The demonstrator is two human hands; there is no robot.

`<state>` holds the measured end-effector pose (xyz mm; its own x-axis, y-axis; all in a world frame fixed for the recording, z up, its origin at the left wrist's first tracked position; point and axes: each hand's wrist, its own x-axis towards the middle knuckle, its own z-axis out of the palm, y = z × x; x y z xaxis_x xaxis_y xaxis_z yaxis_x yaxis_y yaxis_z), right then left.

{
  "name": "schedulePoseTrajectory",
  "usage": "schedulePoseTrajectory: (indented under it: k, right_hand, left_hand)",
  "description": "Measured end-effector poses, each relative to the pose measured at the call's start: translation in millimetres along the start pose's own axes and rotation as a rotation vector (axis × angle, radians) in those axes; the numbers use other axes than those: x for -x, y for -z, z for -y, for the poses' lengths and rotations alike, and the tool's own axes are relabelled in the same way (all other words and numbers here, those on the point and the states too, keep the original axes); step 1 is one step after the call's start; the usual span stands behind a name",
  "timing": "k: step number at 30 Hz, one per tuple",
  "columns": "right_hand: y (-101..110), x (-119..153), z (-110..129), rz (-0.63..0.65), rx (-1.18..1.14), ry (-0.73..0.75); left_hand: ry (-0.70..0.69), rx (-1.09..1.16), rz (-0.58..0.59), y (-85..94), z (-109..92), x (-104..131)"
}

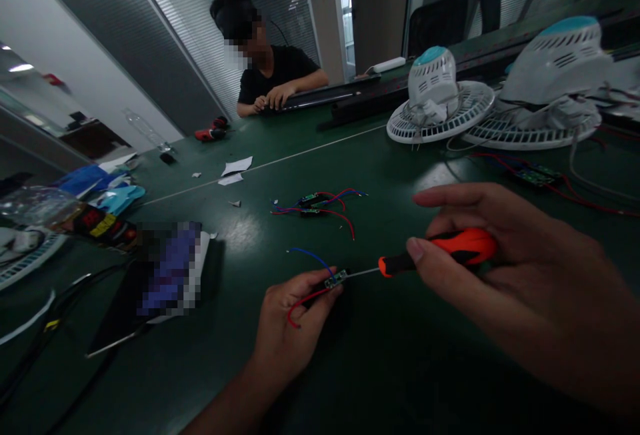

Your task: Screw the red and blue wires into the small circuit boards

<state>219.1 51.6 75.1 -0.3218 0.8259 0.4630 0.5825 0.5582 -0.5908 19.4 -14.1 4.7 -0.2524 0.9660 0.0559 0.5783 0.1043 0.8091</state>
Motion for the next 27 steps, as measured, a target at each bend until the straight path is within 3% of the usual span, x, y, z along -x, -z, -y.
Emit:
schedulePoseTrajectory:
  k: [7, 17, 24, 27]
  right_hand:
    - [5.3, -1.4, 3.0, 0.153, -0.046, 0.025]
    - [-0.8, -0.5, -1.2, 0.0, 0.078, -0.003]
    - [1.3, -1.0, 1.9, 0.007, 0.032, -0.016]
    - [2.8, -1.1, 1.9, 0.067, 0.011, -0.002]
  left_hand:
    - [-0.015, 0.007, 0.01, 1.4, 1.0, 0.4]
    - [-0.006, -0.002, 0.016, 1.0, 0.4, 0.3]
    - [0.006, 0.05, 0.017, -0.4, 3.9, 0.8]
    - [0.009, 0.035, 0.011, -0.3, 3.4, 0.7]
